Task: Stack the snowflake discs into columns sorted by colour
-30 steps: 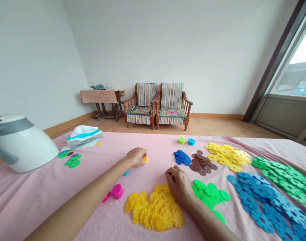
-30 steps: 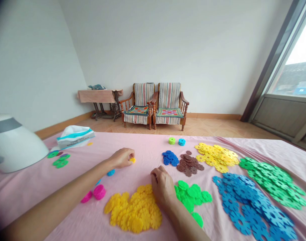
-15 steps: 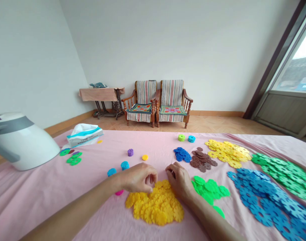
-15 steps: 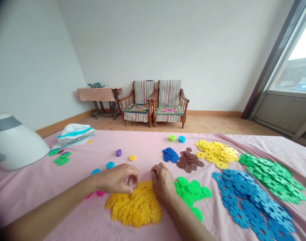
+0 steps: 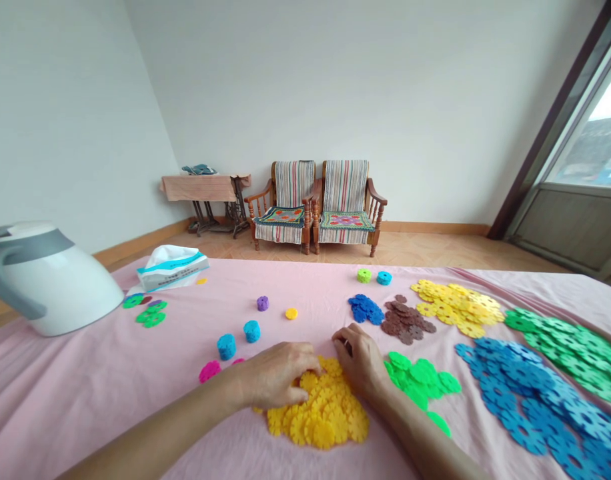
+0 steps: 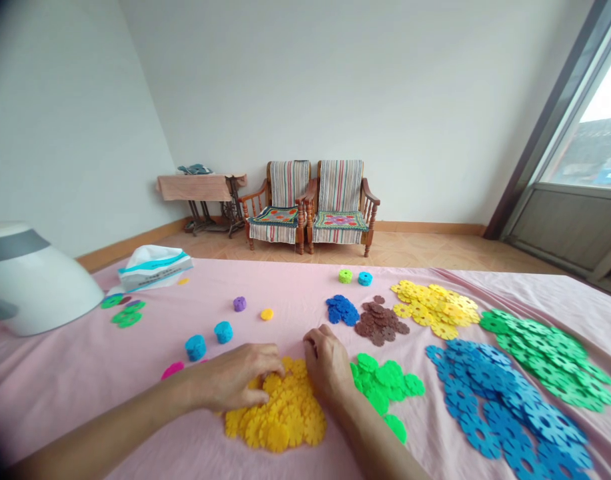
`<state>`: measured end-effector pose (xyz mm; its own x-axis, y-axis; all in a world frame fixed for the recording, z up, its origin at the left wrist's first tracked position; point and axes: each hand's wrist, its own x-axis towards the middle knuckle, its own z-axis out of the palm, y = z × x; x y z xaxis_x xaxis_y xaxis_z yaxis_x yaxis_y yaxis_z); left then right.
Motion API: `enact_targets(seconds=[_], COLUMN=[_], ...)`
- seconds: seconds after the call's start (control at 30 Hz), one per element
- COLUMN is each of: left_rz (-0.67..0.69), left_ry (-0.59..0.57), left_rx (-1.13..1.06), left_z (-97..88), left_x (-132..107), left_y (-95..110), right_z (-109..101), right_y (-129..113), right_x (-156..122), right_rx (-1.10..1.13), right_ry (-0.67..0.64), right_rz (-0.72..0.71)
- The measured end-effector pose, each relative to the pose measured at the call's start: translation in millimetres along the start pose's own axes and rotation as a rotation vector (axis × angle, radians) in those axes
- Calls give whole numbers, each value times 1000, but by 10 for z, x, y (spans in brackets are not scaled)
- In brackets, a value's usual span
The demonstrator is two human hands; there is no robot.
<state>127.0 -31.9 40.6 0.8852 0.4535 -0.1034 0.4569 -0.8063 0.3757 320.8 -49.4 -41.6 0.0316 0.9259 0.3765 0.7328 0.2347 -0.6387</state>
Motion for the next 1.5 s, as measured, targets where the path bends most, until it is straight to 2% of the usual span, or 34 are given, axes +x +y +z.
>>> enact_targets(seconds=[0.27, 0.4, 0.53, 0.67, 0.77, 0.87, 1.5], left_rz=[7, -16, -146, -255, -309, -326, -350], left_ry=[26, 107, 279, 344, 340, 320, 232], left_rx=[18, 62, 166, 210, 236, 259, 300], left_z=[38, -14, -228, -400, -410, -358, -227], left_x=[-54, -54, 43, 200, 301, 371, 513], left_y=[28, -45, -316, -687, -891, -986, -1051], right_z=[18, 17, 8, 10, 15, 19, 13], right_y=[8, 5, -9, -12, -8, -2, 3], right_x=[-2, 2, -1, -9, -8, -2, -1], right_rx=[-3, 5, 15, 26, 27, 24, 25], right_ry=[-14, -12, -13, -17, -19, -21, -20], right_rz=[9, 11, 16, 18, 21, 25, 20])
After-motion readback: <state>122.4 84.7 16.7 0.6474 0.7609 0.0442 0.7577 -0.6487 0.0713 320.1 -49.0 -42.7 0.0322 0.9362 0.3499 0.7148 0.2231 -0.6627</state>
